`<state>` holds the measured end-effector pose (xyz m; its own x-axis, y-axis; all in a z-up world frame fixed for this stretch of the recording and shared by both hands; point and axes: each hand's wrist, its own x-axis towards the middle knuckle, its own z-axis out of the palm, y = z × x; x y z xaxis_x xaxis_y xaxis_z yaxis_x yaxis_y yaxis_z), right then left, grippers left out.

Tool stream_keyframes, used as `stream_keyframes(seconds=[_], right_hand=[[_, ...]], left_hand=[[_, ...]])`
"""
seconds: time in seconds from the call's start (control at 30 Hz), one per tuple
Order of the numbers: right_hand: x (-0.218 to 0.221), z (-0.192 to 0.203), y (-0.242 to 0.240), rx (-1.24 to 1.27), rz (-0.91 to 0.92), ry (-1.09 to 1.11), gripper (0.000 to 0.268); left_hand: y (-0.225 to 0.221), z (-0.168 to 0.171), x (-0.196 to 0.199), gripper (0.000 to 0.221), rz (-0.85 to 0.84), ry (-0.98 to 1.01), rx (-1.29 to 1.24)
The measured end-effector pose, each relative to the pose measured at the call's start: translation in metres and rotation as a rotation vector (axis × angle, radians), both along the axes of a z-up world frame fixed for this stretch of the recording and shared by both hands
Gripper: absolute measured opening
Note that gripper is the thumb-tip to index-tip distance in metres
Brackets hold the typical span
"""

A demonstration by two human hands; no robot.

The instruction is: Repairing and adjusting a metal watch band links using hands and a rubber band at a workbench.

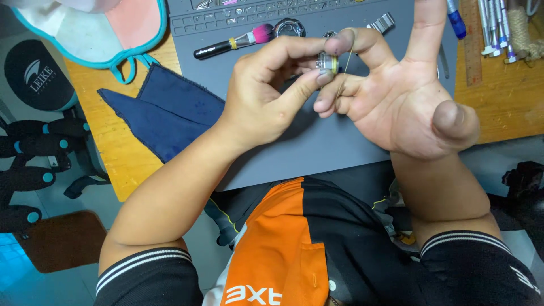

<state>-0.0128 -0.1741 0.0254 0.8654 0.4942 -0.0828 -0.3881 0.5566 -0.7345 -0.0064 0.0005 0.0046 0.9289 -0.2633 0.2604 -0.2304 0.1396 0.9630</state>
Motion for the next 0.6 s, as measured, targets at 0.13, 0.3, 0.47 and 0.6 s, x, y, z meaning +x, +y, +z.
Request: stream_keyframes(seconds=[0.13, 0.3, 0.47, 0.6], right_hand=[[-0.005, 0.012, 0.004, -0.013, -0.002, 0.011, 0.105], [-0.011, 0.047, 0.015, -0.354, -0.093, -0.038, 0.090], [-0.012, 0.070, 0.022, -0.636, -0.036, -0.183, 0.058], [-0.005, 0.078, 0.019, -0.871, 0.052, -0.291, 0.050]], left_hand=[[0.002, 0.000, 0.003, 0.020, 0.079, -0.072, 0.104], [0.004, 0.001, 0.005, 0.016, 0.145, -0.302, 0.317], [0.007, 0.004, 0.004, 0.016, 0.052, -0.340, 0.356], [0.009, 0.008, 0.004, 0.015, -0.030, -0.358, 0.343]])
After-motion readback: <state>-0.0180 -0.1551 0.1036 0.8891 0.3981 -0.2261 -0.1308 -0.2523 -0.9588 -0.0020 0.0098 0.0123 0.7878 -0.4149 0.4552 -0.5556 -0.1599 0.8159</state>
